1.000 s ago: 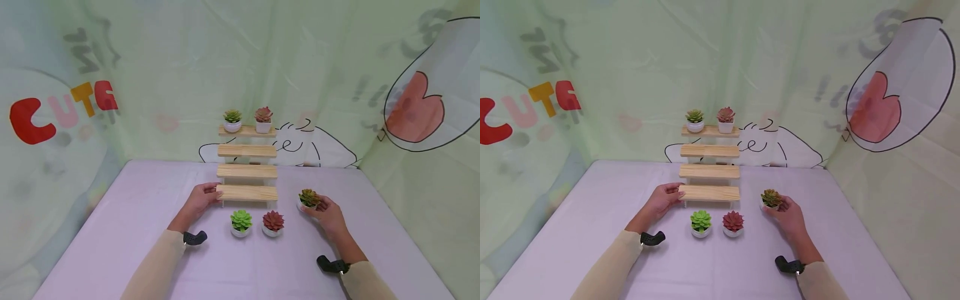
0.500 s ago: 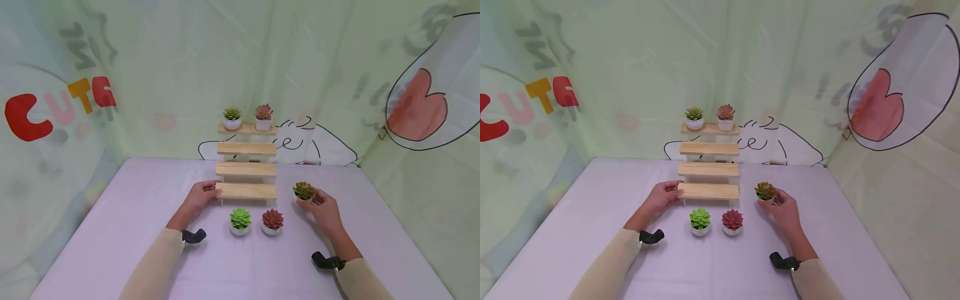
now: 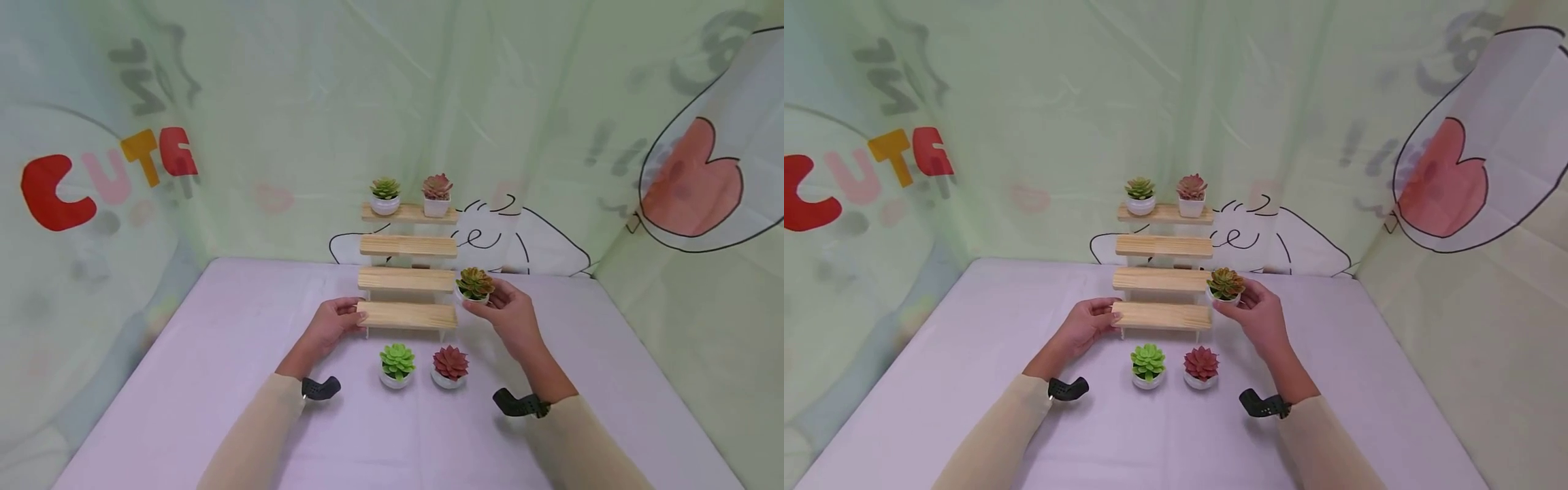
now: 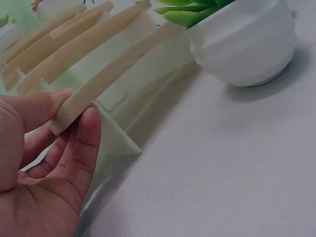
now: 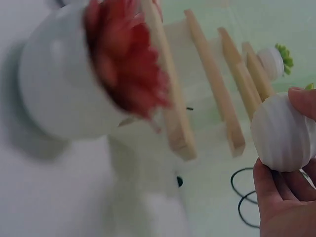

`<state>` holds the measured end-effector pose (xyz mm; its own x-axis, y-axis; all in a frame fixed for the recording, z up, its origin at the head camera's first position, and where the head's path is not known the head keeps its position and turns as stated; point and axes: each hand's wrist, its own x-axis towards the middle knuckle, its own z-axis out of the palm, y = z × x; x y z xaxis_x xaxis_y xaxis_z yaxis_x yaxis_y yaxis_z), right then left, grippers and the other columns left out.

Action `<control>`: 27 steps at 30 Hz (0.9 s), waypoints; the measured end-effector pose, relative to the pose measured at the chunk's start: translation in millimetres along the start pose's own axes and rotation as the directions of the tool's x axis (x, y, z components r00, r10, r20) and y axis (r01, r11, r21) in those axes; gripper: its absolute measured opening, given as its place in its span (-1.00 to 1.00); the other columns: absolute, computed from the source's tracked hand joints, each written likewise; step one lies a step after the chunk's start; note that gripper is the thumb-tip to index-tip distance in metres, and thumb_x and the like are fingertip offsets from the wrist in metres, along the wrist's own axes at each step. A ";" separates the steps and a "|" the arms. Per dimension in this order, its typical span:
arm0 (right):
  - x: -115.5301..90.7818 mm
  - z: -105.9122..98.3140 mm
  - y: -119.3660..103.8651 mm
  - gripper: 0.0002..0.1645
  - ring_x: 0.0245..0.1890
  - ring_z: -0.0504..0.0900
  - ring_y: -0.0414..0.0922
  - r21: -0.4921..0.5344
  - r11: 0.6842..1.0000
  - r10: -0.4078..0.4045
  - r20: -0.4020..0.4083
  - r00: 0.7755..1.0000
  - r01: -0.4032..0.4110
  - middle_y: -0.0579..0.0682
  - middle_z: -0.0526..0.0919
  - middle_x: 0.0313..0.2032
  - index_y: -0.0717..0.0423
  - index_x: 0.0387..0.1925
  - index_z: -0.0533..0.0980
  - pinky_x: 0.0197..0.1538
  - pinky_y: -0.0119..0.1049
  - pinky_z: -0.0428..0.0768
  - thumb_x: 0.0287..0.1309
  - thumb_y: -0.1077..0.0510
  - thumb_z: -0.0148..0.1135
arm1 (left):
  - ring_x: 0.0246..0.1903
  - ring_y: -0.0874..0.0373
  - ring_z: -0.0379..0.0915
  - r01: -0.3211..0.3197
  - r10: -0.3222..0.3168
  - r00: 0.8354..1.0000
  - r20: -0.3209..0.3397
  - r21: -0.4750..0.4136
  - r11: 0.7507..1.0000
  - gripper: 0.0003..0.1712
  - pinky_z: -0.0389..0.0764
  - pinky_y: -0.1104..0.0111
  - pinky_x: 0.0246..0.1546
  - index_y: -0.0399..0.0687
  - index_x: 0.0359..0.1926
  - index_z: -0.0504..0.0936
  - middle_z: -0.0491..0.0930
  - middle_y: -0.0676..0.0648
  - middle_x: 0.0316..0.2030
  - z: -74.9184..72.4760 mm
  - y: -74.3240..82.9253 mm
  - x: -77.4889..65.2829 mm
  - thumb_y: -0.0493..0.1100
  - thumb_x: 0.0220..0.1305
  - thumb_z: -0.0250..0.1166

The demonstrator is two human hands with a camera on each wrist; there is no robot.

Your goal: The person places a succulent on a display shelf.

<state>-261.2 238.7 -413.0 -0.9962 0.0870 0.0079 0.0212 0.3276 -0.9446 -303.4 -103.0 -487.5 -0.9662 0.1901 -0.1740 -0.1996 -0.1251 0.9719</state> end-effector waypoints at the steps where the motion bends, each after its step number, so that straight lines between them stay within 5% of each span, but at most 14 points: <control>1: 1.2 2.5 -4.3 0.03 0.43 0.44 0.04 0.006 1.000 -0.008 0.009 1.000 0.008 0.13 0.42 0.44 0.07 0.53 0.25 0.32 -0.29 0.53 0.13 -0.03 0.54 | -0.24 0.16 0.63 0.001 -0.001 1.000 0.003 -0.002 1.000 -0.46 0.79 0.34 -0.20 -0.42 0.29 0.49 0.61 -0.13 -0.14 0.5 0.1 -0.4 -0.44 0.30 0.34; 6: 9.7 15.7 -25.1 -0.04 0.40 0.46 0.06 0.018 0.998 -0.057 0.044 0.997 0.056 0.13 0.46 0.40 0.07 0.49 0.31 0.39 -0.13 0.51 0.13 0.00 0.54 | -0.24 0.16 0.64 -0.004 0.004 1.000 0.014 -0.007 1.000 -0.45 0.79 0.34 -0.22 -0.45 0.30 0.47 0.62 -0.14 -0.14 1.5 -0.7 -0.2 -0.43 0.30 0.33; 17: 35.9 47.8 -56.7 -0.20 0.33 0.55 0.02 0.127 0.982 -0.157 0.120 0.980 0.142 0.17 0.55 0.32 0.14 0.35 0.46 0.34 -0.26 0.58 0.08 0.15 0.58 | -0.22 0.14 0.64 0.018 -0.017 0.999 -0.027 0.021 1.000 -0.45 0.80 0.31 -0.17 -0.35 0.30 0.51 0.61 -0.17 -0.09 3.3 1.7 -2.4 -0.41 0.29 0.36; 27: 56.3 68.5 -75.1 -0.14 0.24 0.59 0.02 0.064 0.982 -0.182 0.142 0.973 0.175 0.15 0.60 0.26 0.11 0.37 0.47 0.37 -0.06 0.57 0.03 0.05 0.61 | -0.24 0.15 0.64 0.011 -0.010 1.000 -0.026 0.019 1.000 -0.46 0.80 0.33 -0.19 -0.35 0.29 0.52 0.63 -0.16 -0.12 2.4 2.5 -3.2 -0.42 0.30 0.35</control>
<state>-324.7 154.6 -364.1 -0.9851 -0.1089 0.1334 -0.1589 0.2768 -0.9477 -300.4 -101.5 -484.1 -0.9681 0.1661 -0.1878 -0.2066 -0.1042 0.9729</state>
